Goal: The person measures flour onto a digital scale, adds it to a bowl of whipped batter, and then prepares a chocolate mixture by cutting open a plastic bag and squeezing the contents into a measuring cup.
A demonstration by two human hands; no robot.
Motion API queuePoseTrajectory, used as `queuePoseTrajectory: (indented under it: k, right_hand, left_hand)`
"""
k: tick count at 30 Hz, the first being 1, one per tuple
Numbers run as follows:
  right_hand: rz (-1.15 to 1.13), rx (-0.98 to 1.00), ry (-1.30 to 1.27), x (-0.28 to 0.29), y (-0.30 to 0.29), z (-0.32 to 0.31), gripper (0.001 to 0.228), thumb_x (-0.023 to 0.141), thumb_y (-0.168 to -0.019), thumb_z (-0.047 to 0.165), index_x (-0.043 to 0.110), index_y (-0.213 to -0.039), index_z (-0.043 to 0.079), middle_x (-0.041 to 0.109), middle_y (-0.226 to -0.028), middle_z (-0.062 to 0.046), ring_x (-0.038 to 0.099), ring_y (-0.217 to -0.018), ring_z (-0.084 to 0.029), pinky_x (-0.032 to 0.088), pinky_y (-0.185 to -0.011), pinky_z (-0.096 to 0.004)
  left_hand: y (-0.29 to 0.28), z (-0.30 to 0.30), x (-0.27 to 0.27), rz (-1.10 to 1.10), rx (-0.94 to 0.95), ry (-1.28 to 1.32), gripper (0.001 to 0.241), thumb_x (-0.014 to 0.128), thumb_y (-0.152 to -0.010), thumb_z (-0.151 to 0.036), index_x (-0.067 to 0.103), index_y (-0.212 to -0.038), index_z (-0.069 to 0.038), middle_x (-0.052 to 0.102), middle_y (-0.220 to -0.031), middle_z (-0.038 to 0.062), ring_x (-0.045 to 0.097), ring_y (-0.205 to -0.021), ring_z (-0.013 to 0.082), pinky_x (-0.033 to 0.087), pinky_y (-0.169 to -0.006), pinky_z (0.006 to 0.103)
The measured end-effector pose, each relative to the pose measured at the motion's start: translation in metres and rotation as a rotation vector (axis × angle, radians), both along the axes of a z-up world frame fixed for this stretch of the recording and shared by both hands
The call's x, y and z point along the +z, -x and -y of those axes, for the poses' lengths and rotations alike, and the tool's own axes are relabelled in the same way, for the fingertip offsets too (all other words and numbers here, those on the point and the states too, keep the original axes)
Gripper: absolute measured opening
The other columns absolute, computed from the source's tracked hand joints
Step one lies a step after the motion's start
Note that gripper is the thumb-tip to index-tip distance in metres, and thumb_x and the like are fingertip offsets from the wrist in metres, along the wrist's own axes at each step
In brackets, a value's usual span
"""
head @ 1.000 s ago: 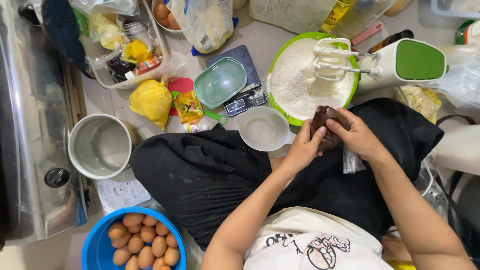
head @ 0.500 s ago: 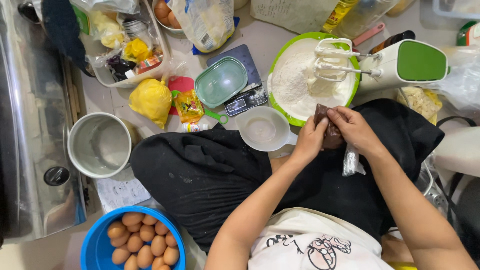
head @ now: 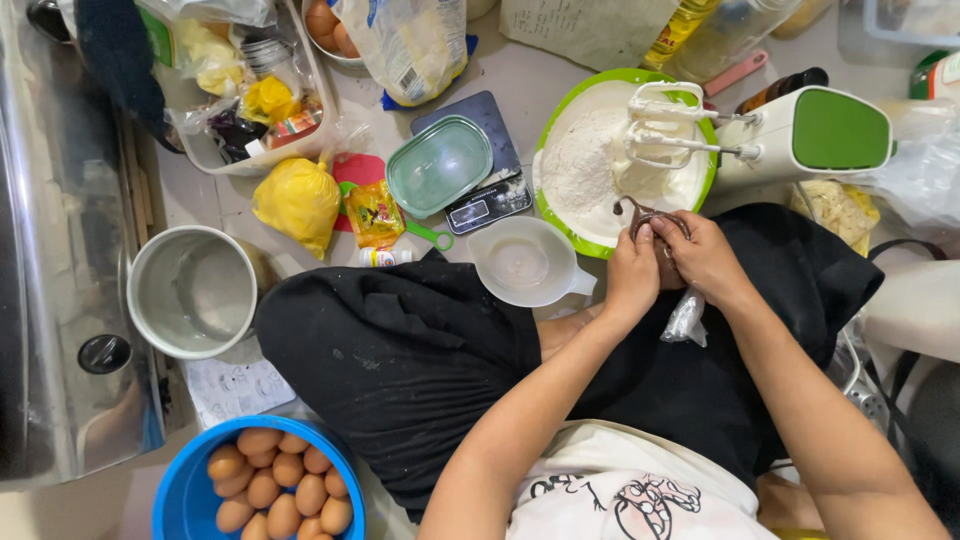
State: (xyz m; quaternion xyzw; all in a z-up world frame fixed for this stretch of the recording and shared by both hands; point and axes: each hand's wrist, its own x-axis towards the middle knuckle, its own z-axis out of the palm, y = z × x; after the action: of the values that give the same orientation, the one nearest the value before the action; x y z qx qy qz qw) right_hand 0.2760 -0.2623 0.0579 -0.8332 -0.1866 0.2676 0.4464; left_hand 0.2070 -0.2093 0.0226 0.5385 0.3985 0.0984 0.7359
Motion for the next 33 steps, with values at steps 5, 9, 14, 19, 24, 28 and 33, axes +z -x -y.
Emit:
queuePoseTrajectory:
  k: [5,9,14,19,24,28,33]
  right_hand:
    - [0.003,0.001,0.024,-0.019,-0.008,0.007,0.016,0.056,-0.087,0.019,0.060,-0.081,0.005,0.046,-0.046,-0.005,0.046,-0.042,-0.012,0.037,-0.038,-0.024]
    - [0.042,0.030,0.055,-0.020,-0.009,0.006,0.013,0.055,-0.087,0.017,0.060,-0.084,0.005,0.048,-0.049,-0.011,0.048,-0.046,-0.016,0.038,-0.039,-0.030]
    - [0.060,0.028,0.058,-0.012,-0.006,0.002,0.010,0.054,-0.086,0.015,0.060,-0.083,0.008,0.048,-0.047,-0.009,0.051,-0.044,-0.016,0.041,-0.040,-0.028]
    - [0.087,0.044,0.063,-0.013,-0.006,0.002,0.009,0.053,-0.086,0.013,0.060,-0.083,0.012,0.048,-0.048,-0.008,0.052,-0.046,-0.016,0.041,-0.041,-0.029]
    - [0.147,0.093,0.141,-0.009,-0.007,0.004,0.010,0.051,-0.087,0.014,0.060,-0.085,0.011,0.052,-0.048,-0.009,0.056,-0.054,-0.020,0.043,-0.052,-0.034]
    - [0.091,0.111,0.126,-0.006,-0.007,0.004,0.014,0.050,-0.090,0.020,0.059,-0.087,0.010,0.055,-0.058,-0.014,0.052,-0.063,-0.017,0.042,-0.059,-0.037]
    - [-0.102,0.146,-0.043,0.013,0.002,-0.003,0.017,0.061,-0.081,0.018,0.058,-0.093,0.006,0.055,-0.067,-0.004,0.048,-0.066,-0.011,0.042,-0.064,-0.026]
  left_hand:
    - [-0.003,0.002,-0.008,-0.015,0.017,0.008,0.036,0.034,-0.089,-0.033,0.048,-0.100,-0.002,0.054,-0.093,0.026,0.048,-0.099,0.0396,0.040,-0.081,0.0474]
    - [-0.006,0.003,-0.017,-0.014,0.018,-0.001,0.035,0.034,-0.089,-0.034,0.050,-0.095,-0.003,0.056,-0.086,0.025,0.052,-0.093,0.0385,0.045,-0.073,0.0455]
    - [-0.019,0.007,-0.051,-0.009,0.037,0.068,0.032,0.035,-0.089,-0.031,0.052,-0.091,-0.004,0.056,-0.082,0.027,0.055,-0.077,0.0407,0.049,-0.043,0.0432]
    - [-0.017,0.005,-0.043,0.010,0.042,0.092,0.031,0.036,-0.089,-0.028,0.053,-0.089,-0.002,0.055,-0.079,0.029,0.056,-0.068,0.0419,0.048,-0.035,0.0425]
    - [-0.012,0.002,-0.039,0.016,-0.008,0.017,0.029,0.036,-0.089,-0.027,0.054,-0.090,-0.004,0.056,-0.081,0.026,0.055,-0.081,0.0400,0.051,-0.050,0.0474]
    - [0.009,-0.013,0.009,0.049,-0.057,-0.029,0.031,0.036,-0.090,-0.029,0.053,-0.093,-0.004,0.055,-0.087,0.026,0.051,-0.093,0.0407,0.045,-0.069,0.0509]
    - [0.016,-0.011,-0.010,0.169,-0.100,0.052,0.029,0.039,-0.087,-0.025,0.053,-0.100,-0.002,0.054,-0.096,0.026,0.047,-0.104,0.0354,0.037,-0.084,0.0490]
